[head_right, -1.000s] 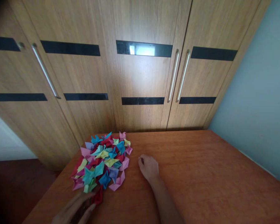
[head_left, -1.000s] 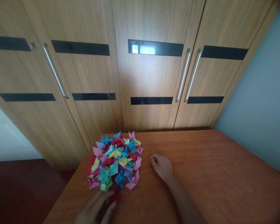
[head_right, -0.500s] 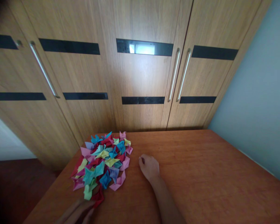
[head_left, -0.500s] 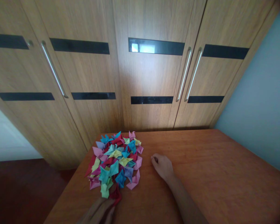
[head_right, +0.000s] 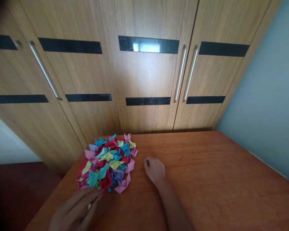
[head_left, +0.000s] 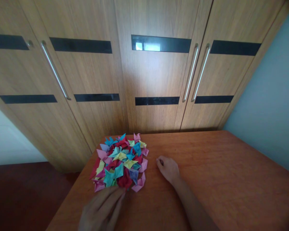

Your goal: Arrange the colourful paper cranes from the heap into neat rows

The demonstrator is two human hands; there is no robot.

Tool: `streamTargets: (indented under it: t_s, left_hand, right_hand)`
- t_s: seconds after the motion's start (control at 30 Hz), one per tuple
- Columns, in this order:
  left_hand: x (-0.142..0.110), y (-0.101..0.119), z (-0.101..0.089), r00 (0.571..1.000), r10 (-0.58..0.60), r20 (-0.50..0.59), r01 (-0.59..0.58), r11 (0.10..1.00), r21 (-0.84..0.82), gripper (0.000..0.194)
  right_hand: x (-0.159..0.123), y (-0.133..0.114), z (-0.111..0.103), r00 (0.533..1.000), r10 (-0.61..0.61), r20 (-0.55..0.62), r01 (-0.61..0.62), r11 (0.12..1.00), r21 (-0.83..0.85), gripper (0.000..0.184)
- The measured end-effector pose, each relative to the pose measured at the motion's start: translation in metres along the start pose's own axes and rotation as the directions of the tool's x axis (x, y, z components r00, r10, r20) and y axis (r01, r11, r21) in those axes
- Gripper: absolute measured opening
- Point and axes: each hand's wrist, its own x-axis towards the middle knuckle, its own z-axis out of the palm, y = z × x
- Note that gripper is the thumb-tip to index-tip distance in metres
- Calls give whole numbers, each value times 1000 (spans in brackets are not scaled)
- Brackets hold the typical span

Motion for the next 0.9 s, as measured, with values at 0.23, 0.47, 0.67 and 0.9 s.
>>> streamTargets:
  t_s: [0.23,0.47,0.67,0.9]
  left_hand:
    - [154,5,70,984,-22,175,61,974,-219,18]
    - [221,-15,169,872,-17,489,63,995,-78,19]
    - [230,-24,206,818,-66,571,68,998,18,19]
    - [229,-22,219,769,-95,632,62,995,75,18]
  right_hand:
    - [0,-2,-2,1000,12,29,-12,1000,-13,29]
    - [1,-1,-1,1000,14,1,-14,1000,-4,30]
    - [3,-2,0,999,33,-1,-33,999,-5,30]
    - [3,-4,-3,998,56,20,-56,998,-28,31]
